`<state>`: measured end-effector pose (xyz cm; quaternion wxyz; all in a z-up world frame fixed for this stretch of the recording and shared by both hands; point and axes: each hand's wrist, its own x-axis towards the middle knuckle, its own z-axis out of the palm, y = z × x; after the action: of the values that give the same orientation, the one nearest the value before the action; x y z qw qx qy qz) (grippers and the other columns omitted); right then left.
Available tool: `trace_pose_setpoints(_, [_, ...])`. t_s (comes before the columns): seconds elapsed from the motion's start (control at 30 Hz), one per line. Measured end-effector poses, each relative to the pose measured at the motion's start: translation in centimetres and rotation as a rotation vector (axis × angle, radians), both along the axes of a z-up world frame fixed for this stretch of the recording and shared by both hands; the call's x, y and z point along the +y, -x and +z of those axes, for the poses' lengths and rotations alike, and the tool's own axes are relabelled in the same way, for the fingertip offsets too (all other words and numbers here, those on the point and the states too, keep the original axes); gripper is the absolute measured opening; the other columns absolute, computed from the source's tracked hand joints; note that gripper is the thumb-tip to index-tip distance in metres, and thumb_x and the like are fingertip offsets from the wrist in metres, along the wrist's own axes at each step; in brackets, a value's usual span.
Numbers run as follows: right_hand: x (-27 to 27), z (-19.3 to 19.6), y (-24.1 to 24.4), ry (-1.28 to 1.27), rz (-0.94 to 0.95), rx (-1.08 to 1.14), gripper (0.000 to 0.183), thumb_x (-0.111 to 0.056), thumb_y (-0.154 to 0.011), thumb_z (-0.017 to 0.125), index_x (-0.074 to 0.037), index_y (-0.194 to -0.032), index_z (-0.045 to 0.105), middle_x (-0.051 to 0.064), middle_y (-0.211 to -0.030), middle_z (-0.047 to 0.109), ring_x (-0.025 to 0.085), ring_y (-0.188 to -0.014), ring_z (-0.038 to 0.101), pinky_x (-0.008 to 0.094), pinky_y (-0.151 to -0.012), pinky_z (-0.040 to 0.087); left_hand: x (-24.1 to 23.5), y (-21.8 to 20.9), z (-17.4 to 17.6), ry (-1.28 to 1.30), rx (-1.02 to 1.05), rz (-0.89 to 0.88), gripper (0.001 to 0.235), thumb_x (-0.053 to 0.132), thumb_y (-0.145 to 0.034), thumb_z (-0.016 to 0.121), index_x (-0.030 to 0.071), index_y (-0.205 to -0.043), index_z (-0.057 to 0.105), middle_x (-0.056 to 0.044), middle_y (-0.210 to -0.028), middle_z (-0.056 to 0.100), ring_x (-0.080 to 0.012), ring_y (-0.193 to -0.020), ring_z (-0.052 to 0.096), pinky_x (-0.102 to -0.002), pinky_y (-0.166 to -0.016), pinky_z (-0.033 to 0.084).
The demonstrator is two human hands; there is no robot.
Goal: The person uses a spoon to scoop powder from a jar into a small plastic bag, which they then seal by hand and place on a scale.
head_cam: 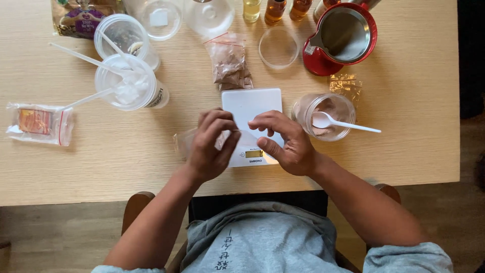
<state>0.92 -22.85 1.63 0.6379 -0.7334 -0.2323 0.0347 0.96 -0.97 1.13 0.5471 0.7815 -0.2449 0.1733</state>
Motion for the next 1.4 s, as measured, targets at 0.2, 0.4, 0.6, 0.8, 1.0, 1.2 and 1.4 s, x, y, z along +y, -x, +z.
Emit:
trace_pose_setpoints(0.2, [0.0,0.2,-0.2,0.106,-0.011,-0.064,0.011,-0.01,-0.099,0.068,-0.008,-0.101,0.078,0.007,-0.088,0.07,0.022,-0.079,0.064,0.033,-0.071,0.051,-1.5,-0.1,-1.4,0.035,-0.016,-0.076,0.007,0.003,-0.096,0.07,0.008,-0.097,0.066,-0.007,-0.09,0.066,-0.0306,-0.089,0.065,-0.042,-0.096,0.049])
trace_pose_setpoints(0.4, [-0.1,-0.5,-0.1,0.059,-0.08,-0.057,0.013,-0.012,-0.104,0.064,-0.006,-0.096,0.071,0.006,-0.078,0.061,0.018,-0.069,0.055,0.032,-0.067,0.049,-1.2,0.1,-2.5,0.166,0.218,-0.142,0.027,0.01,-0.095,0.074,0.003,-0.12,0.067,-0.012,-0.098,0.069,-0.029,-0.091,0.068,-0.041,-0.085,0.055])
trace_pose_setpoints(0.6, [0.1,0.1,0.3,-0.101,-0.142,0.08,0.019,-0.013,-0.11,0.055,-0.004,-0.096,0.065,0.006,-0.082,0.06,0.013,-0.074,0.054,0.03,-0.073,0.051,-1.2,0.4,-1.2,0.389,0.673,-0.428,0.038,0.012,-0.096,0.071,0.001,-0.131,0.062,-0.007,-0.096,0.069,-0.0154,-0.087,0.059,-0.032,-0.08,0.05])
trace_pose_setpoints(0.8, [0.0,-1.0,0.8,-0.092,-0.233,0.097,0.01,-0.01,-0.103,0.066,-0.001,-0.101,0.066,0.011,-0.081,0.067,0.013,-0.069,0.061,0.028,-0.069,0.056,-0.6,-0.5,-4.6,0.502,0.715,-0.342,0.016,0.006,-0.097,0.07,-0.005,-0.108,0.071,-0.011,-0.078,0.066,-0.0156,-0.077,0.064,-0.031,-0.075,0.057])
trace_pose_setpoints(1.0, [1.6,-0.8,2.4,-0.219,-0.253,0.169,0.036,-0.008,-0.096,0.075,-0.002,-0.126,0.057,0.012,-0.099,0.074,0.011,-0.084,0.069,0.029,-0.078,0.059,-1.3,-0.8,-4.1,0.554,0.653,-0.359,0.018,0.003,-0.098,0.068,-0.006,-0.113,0.069,-0.017,-0.083,0.071,-0.0197,-0.078,0.07,-0.034,-0.075,0.058])
trace_pose_setpoints(1.2, [1.9,-1.0,2.0,-0.22,-0.295,0.15,0.048,-0.005,-0.094,0.076,-0.002,-0.135,0.051,0.018,-0.093,0.077,0.017,-0.075,0.073,0.027,-0.068,0.062,-1.1,-1.1,-3.3,0.58,0.675,-0.37,0.024,0.007,-0.096,0.073,-0.005,-0.116,0.067,-0.015,-0.082,0.066,-0.016,-0.078,0.064,-0.032,-0.072,0.056])
trace_pose_setpoints(1.4, [1.4,-1.0,2.4,-0.256,-0.339,0.13,0.056,-0.005,-0.094,0.076,-0.006,-0.139,0.043,0.019,-0.094,0.076,0.017,-0.076,0.072,0.028,-0.071,0.064,-1.6,-0.4,-2.1,0.564,0.76,-0.412,0.014,0.01,-0.099,0.069,-0.003,-0.1,0.07,-0.014,-0.08,0.068,-0.0179,-0.078,0.066,-0.032,-0.074,0.057])
